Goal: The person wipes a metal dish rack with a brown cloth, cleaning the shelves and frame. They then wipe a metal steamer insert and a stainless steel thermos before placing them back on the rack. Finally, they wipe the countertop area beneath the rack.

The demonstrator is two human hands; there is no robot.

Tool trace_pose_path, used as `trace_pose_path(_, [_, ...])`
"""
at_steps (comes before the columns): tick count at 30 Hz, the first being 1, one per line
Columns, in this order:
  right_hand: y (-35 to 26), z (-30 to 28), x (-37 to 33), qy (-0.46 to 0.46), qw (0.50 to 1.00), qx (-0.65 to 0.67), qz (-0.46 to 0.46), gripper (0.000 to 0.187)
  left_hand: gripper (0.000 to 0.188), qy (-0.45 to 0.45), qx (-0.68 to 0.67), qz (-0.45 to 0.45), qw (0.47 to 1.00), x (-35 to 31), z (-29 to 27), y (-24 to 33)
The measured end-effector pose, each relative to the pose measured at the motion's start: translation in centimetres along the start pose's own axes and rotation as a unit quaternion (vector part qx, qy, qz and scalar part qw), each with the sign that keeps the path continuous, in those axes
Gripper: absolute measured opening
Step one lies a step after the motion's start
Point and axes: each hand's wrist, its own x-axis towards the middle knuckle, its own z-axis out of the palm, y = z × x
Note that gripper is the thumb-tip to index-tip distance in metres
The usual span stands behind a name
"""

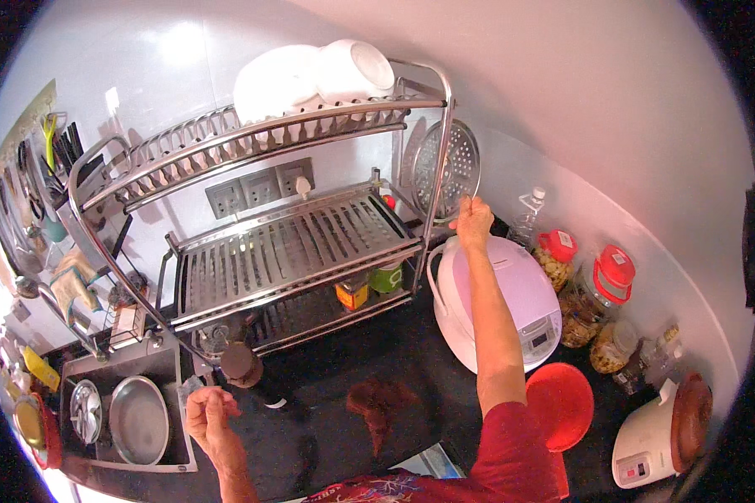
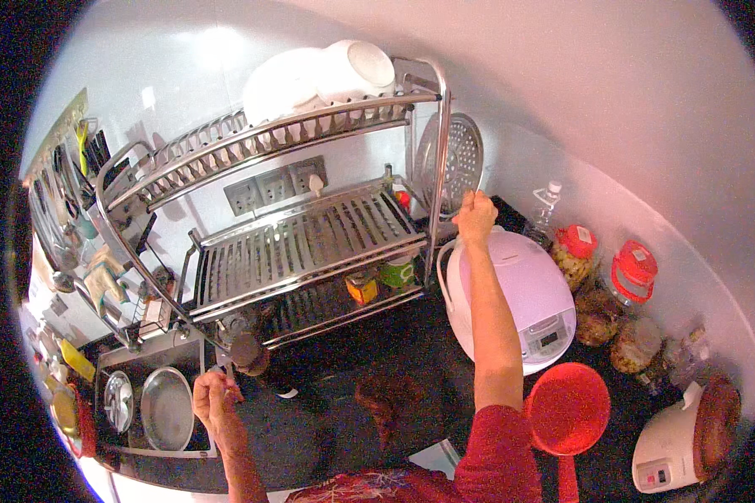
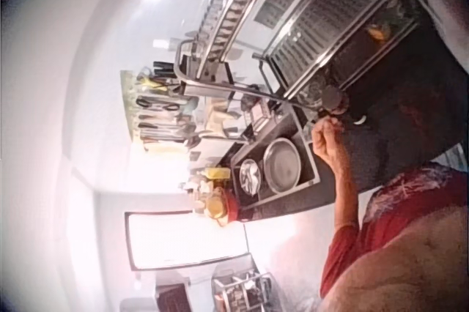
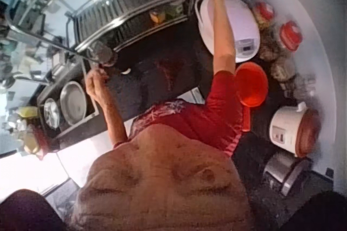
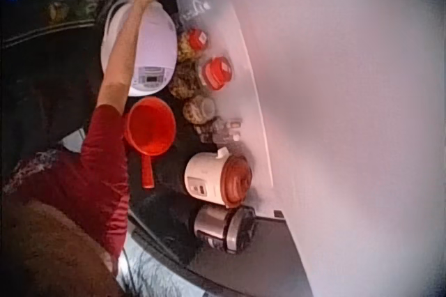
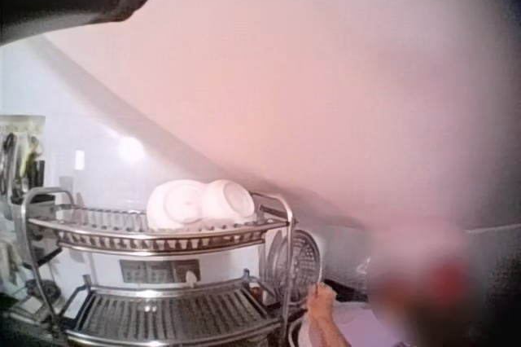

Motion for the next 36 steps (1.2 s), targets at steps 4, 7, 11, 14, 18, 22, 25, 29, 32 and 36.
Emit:
trace_pose_path(4, [1.2,0.1,1.4,-0.019,1.0,0.0,-0.017,0.028,0.015,0.026,-0.002,0.004,1.0,0.0,-0.4,-0.2])
trace_pose_path(7, [0.7,-0.1,1.7,-0.053,0.998,-0.009,0.014,0.031,0.015,0.036,-0.002,-0.004,0.999,-0.2,-0.8,-0.2])
trace_pose_path(11, [0.9,-0.1,2.2,-0.052,0.997,-0.041,0.025,0.036,0.013,0.063,0.01,-0.015,0.998,-0.2,-1.3,-0.1])
trace_pose_path(14, [0.2,0.3,1.7,-0.057,0.996,-0.029,0.058,0.038,0.013,0.071,0.035,-0.002,0.997,-0.2,-2.2,-0.6])
trace_pose_path(18, [0.6,0.6,1.4,-0.095,0.985,0.08,0.122,0.062,0.014,0.103,0.045,-0.02,0.993,-0.2,-3.1,-0.8])
trace_pose_path(22, [5.3,-2.3,2.4,0.158,0.987,-0.022,-0.005,0.05,0.023,0.149,0.051,-0.03,0.987,0.6,-2.8,-2.2])
trace_pose_path(25, [-1.7,-1.3,-2.4,0.166,0.979,0.11,-0.051,0.034,0.032,0.099,0.073,-0.036,0.992,0.6,-4.8,-4.7])
trace_pose_path(29, [-8.8,0.3,-11.5,0.028,0.978,0.172,-0.114,0.011,0.044,0.0,0.094,-0.068,0.993,0.5,-5.8,-7.6])
trace_pose_path(32, [-13.0,1.4,-20.2,-0.267,0.944,0.121,-0.152,0.018,0.052,-0.049,0.057,-0.124,0.989,1.0,-6.5,-9.9])
trace_pose_path(36, [-10.7,5.7,-30.7,-0.485,0.857,0.074,-0.159,0.081,0.061,-0.159,0.014,-0.136,0.978,1.6,-6.3,-12.7])
